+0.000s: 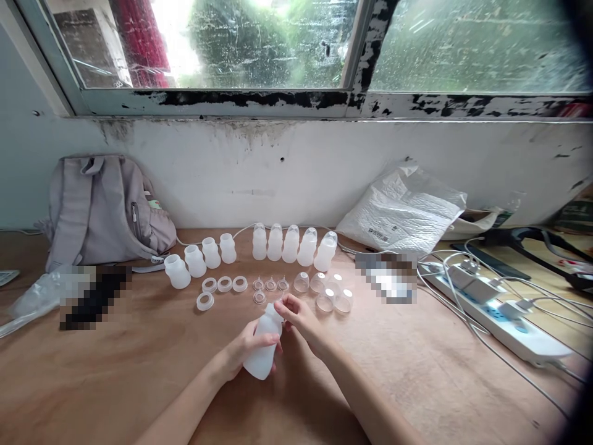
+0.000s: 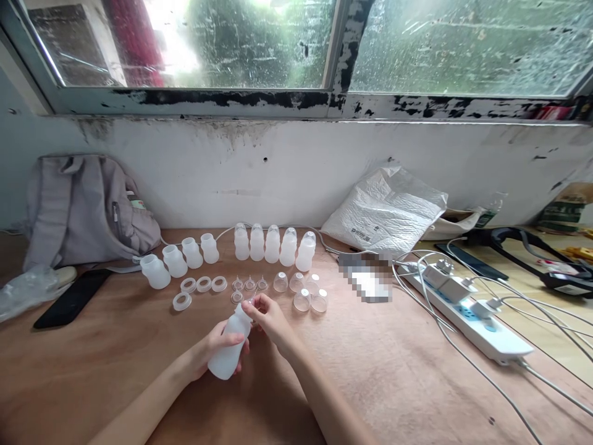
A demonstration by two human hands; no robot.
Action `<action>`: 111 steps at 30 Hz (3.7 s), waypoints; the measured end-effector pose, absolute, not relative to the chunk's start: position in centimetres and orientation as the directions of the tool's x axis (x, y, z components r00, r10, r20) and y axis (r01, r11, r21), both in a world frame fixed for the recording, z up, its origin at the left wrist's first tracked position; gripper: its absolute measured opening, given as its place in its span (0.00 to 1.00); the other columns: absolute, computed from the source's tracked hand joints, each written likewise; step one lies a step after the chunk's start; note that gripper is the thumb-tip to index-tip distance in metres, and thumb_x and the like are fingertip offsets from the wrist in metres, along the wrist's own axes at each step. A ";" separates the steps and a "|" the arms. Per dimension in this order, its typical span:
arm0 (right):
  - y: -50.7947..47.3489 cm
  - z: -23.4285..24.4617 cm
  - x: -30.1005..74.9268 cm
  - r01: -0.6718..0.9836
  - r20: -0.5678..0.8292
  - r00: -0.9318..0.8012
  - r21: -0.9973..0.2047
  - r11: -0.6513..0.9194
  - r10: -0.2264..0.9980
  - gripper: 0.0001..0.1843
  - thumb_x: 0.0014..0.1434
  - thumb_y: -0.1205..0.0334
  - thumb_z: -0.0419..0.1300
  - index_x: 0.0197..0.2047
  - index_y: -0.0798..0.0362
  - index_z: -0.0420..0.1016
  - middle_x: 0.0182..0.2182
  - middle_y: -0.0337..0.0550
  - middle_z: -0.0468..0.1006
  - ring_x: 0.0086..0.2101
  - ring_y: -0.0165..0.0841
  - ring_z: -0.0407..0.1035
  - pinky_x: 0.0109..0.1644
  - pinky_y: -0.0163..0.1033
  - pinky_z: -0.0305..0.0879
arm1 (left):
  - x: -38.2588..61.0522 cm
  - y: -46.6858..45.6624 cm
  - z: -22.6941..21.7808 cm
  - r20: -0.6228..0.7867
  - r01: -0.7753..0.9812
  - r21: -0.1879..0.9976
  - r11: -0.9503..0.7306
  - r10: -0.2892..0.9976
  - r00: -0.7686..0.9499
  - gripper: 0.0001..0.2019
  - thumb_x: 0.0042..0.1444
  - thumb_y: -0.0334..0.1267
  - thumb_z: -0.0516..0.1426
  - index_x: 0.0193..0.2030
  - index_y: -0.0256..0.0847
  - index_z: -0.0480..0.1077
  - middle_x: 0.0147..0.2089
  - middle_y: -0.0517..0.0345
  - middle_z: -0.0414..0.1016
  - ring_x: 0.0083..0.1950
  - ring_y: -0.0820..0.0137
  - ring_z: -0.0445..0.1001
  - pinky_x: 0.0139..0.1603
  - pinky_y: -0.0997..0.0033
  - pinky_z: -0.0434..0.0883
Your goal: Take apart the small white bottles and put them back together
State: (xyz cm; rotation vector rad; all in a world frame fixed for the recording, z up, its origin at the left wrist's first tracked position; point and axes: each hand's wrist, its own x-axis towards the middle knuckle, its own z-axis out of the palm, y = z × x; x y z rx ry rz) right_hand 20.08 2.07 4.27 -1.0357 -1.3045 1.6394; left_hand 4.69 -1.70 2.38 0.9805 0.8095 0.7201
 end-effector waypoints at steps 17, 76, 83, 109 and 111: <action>1.6 4.3 20.1 -0.325 -0.085 -0.487 -0.906 -0.270 0.869 0.09 0.49 0.58 0.60 0.33 0.53 0.67 0.28 0.41 0.72 0.28 0.29 0.64 0.24 0.31 0.56 | 4.5 -2.3 2.7 -0.271 -0.183 0.852 0.490 0.713 0.647 0.14 0.49 0.41 0.53 0.40 0.37 0.59 0.28 0.56 0.68 0.20 0.72 0.69 0.18 0.75 0.65; 4.2 0.3 20.7 -0.334 -0.110 -0.273 -0.921 -0.202 0.956 0.09 0.40 0.61 0.63 0.26 0.57 0.72 0.19 0.37 0.69 0.20 0.26 0.62 0.23 0.32 0.61 | -1.8 12.2 12.2 0.338 0.881 0.432 -0.194 0.940 0.041 0.18 0.45 0.44 0.55 0.43 0.40 0.66 0.42 0.55 0.72 0.44 0.65 0.70 0.43 0.70 0.65; 4.3 0.1 20.5 -0.320 -0.102 -0.295 -0.926 -0.199 0.950 0.10 0.40 0.60 0.63 0.26 0.57 0.71 0.21 0.38 0.69 0.19 0.24 0.62 0.22 0.31 0.61 | -1.4 16.2 11.0 0.292 0.924 0.353 -0.146 0.956 0.040 0.18 0.43 0.44 0.57 0.42 0.40 0.67 0.43 0.50 0.72 0.47 0.58 0.68 0.46 0.62 0.61; 4.1 0.5 20.3 -0.312 -0.134 -0.248 -0.927 -0.210 0.959 0.12 0.40 0.57 0.64 0.25 0.56 0.68 0.19 0.37 0.68 0.19 0.26 0.64 0.23 0.33 0.63 | 0.7 11.0 7.8 0.503 0.798 0.501 -0.334 0.863 0.045 0.19 0.52 0.41 0.48 0.51 0.43 0.58 0.54 0.52 0.61 0.55 0.62 0.60 0.55 0.63 0.55; 3.9 0.6 20.1 -0.339 -0.127 -0.231 -0.919 -0.202 0.965 0.13 0.40 0.57 0.64 0.25 0.56 0.67 0.19 0.37 0.69 0.20 0.27 0.65 0.24 0.34 0.64 | 1.2 7.5 6.1 0.475 0.772 0.536 -0.342 0.878 0.060 0.17 0.51 0.44 0.49 0.49 0.46 0.61 0.48 0.55 0.66 0.49 0.62 0.65 0.50 0.64 0.61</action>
